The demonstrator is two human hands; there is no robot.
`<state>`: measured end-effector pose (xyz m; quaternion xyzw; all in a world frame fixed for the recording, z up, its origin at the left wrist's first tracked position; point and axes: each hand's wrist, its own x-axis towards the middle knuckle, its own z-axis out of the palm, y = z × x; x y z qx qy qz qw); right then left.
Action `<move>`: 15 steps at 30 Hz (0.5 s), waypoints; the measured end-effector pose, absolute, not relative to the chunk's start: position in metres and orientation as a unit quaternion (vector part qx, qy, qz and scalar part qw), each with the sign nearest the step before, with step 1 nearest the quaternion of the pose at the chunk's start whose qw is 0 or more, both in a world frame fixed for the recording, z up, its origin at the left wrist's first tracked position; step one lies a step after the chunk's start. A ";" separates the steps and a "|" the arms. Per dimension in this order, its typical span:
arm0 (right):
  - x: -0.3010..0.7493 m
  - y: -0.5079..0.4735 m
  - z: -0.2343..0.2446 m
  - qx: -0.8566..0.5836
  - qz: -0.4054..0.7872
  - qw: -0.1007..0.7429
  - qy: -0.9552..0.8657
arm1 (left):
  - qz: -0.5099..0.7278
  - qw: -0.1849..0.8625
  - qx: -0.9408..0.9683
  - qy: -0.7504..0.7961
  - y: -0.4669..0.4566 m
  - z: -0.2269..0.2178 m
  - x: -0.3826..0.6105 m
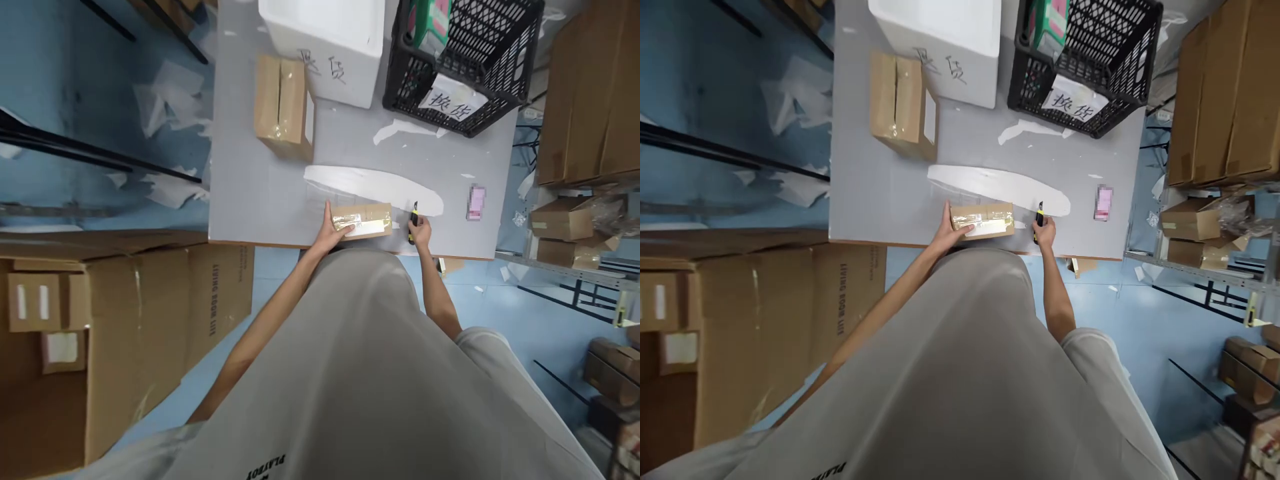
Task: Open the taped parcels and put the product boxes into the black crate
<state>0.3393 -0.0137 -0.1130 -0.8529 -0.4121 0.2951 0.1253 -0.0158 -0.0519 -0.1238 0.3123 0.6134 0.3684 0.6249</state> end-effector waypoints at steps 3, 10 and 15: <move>0.344 -0.004 -0.097 -0.796 0.377 0.177 -0.440 | 0.382 0.589 0.384 0.599 -0.058 -0.123 -0.024; 0.318 0.012 -0.036 -0.621 0.542 0.144 -0.548 | 0.383 0.551 0.442 0.596 -0.071 -0.124 -0.056; 0.263 0.028 -0.010 -0.511 0.504 0.000 -0.696 | 0.374 0.563 0.463 0.574 -0.071 -0.126 -0.061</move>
